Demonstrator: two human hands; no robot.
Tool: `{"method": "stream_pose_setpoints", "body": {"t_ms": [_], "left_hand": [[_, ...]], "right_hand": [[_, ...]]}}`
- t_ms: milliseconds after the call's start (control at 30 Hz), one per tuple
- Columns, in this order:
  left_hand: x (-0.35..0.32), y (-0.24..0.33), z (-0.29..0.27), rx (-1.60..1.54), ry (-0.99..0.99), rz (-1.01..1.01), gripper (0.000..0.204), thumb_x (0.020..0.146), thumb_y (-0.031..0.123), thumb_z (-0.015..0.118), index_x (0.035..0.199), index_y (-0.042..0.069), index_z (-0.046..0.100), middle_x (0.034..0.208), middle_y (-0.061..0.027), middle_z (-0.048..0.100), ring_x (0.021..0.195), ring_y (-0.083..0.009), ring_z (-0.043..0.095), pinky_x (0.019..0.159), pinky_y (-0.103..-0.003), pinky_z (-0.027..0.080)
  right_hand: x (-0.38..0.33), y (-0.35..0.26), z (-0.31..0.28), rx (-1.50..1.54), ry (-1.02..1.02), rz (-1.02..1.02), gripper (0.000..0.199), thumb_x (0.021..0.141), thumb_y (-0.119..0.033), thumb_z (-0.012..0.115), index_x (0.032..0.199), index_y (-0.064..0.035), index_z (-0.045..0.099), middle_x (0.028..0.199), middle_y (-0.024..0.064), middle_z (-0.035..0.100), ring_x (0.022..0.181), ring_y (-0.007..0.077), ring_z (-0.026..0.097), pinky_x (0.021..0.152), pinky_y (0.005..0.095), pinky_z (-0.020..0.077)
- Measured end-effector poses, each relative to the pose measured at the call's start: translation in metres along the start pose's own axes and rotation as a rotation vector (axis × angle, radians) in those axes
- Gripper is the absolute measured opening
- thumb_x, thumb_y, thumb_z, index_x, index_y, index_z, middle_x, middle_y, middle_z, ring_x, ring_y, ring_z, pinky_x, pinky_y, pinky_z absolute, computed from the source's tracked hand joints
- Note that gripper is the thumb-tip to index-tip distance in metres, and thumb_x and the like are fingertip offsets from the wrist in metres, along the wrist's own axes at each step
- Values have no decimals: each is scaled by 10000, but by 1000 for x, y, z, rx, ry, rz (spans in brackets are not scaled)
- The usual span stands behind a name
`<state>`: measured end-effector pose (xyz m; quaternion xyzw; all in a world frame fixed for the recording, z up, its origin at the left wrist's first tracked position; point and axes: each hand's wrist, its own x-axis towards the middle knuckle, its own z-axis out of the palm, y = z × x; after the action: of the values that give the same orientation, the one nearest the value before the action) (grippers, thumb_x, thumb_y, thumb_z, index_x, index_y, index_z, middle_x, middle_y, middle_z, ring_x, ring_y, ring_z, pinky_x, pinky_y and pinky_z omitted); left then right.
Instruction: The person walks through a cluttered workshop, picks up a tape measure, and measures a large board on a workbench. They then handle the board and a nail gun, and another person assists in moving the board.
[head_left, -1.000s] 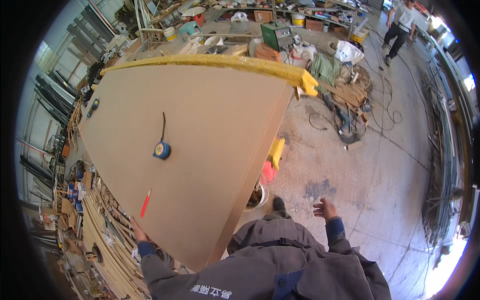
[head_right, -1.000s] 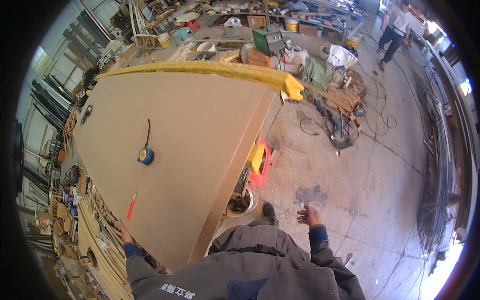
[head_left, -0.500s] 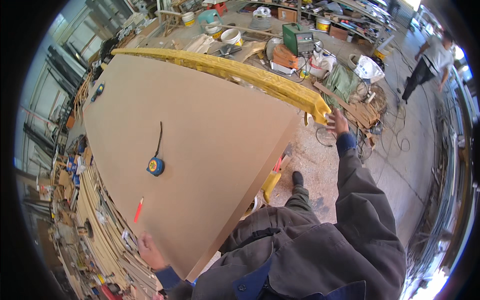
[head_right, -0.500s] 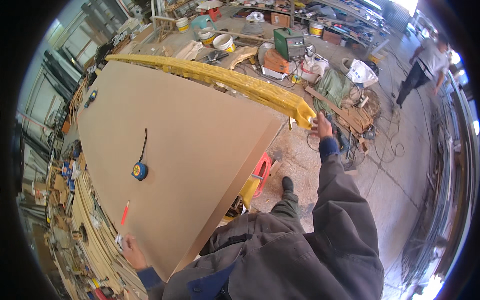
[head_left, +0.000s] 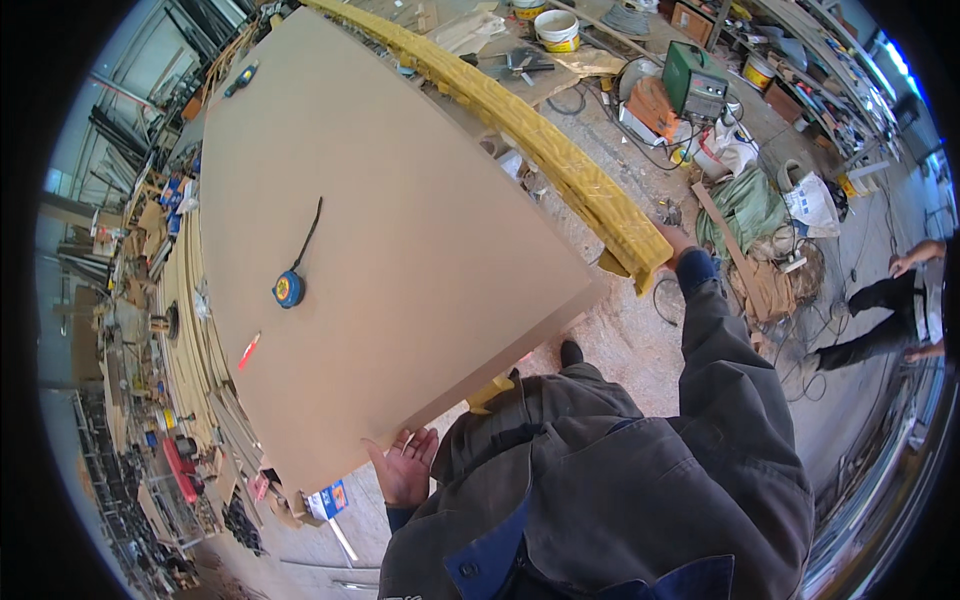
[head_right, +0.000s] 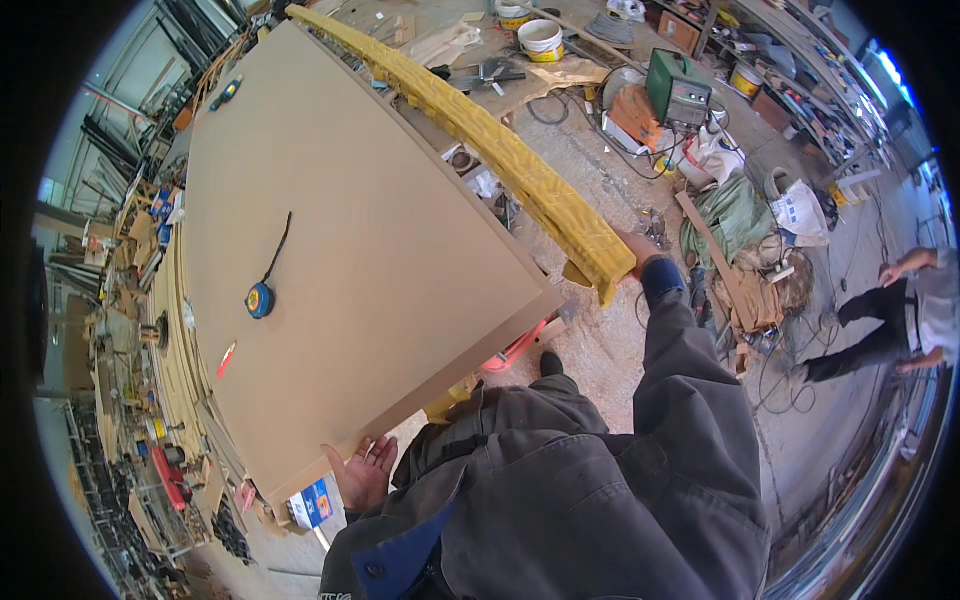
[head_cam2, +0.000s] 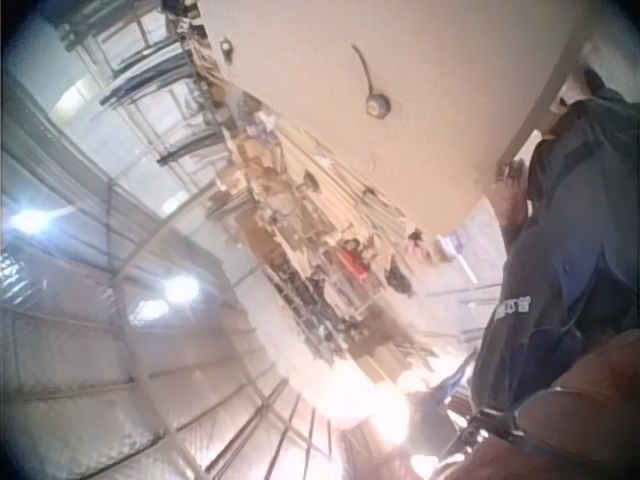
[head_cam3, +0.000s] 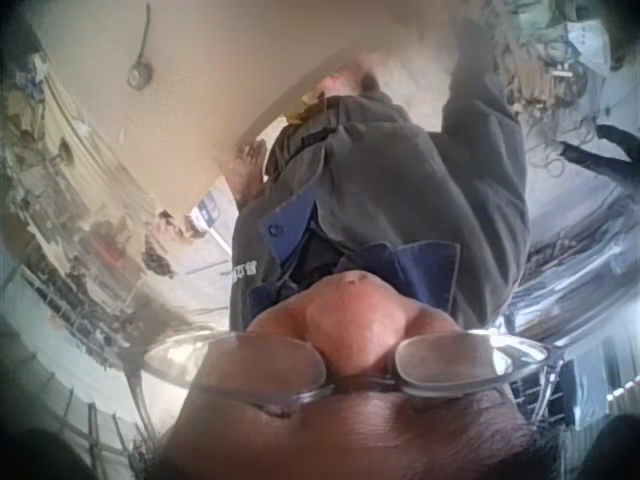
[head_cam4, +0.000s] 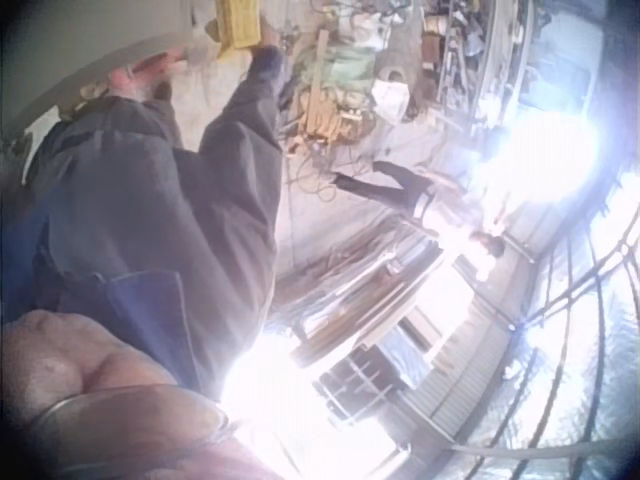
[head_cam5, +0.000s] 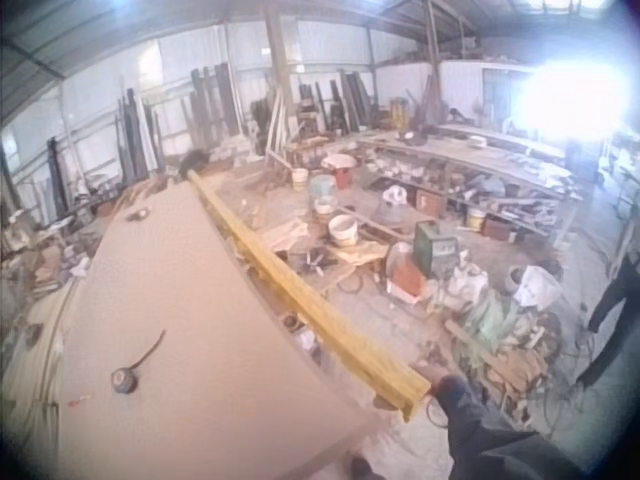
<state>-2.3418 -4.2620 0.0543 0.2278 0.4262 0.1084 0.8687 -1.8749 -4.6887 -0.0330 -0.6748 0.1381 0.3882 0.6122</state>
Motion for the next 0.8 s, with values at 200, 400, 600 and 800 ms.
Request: {"method": "stream_pose_setpoints", "body": {"t_ms": [200, 400, 600, 800], "left_hand": [[16, -25, -14, -242, 203, 172, 858, 829, 734, 589, 1238, -17, 521, 1259, -210, 550, 1253, -354, 498, 1111, -522, 396], [37, -27, 21, -276, 163, 435, 909, 796, 745, 628, 1367, 53, 481, 1374, -125, 506, 1291, -272, 469, 1111, -489, 387], [32, -27, 31, -278, 236, 401, 928, 784, 747, 643, 1373, 49, 476, 1385, -134, 499, 1280, -282, 473, 1074, -488, 411], [31, -29, 38, -295, 222, 399, 948, 774, 741, 660, 1395, 54, 456, 1403, -145, 481, 1292, -304, 459, 1067, -521, 413]], "right_hand": [[65, 65, -29, -568, -69, -825, 420, 961, -342, 609, 1290, -80, 597, 1112, 135, 706, 1011, 220, 675, 854, 357, 527], [18, 60, 34, -820, 90, -666, 468, 967, -354, 575, 1302, -27, 579, 1123, 118, 697, 998, 223, 657, 866, 354, 510], [-10, 39, 73, -326, 98, -302, 364, 1025, -288, 501, 1226, -14, 628, 1160, 76, 671, 1017, 117, 612, 876, 285, 480], [0, 59, 76, 149, -27, -315, 342, 1018, -272, 512, 1216, -22, 637, 1116, 66, 674, 997, 121, 621, 842, 290, 491]]}}
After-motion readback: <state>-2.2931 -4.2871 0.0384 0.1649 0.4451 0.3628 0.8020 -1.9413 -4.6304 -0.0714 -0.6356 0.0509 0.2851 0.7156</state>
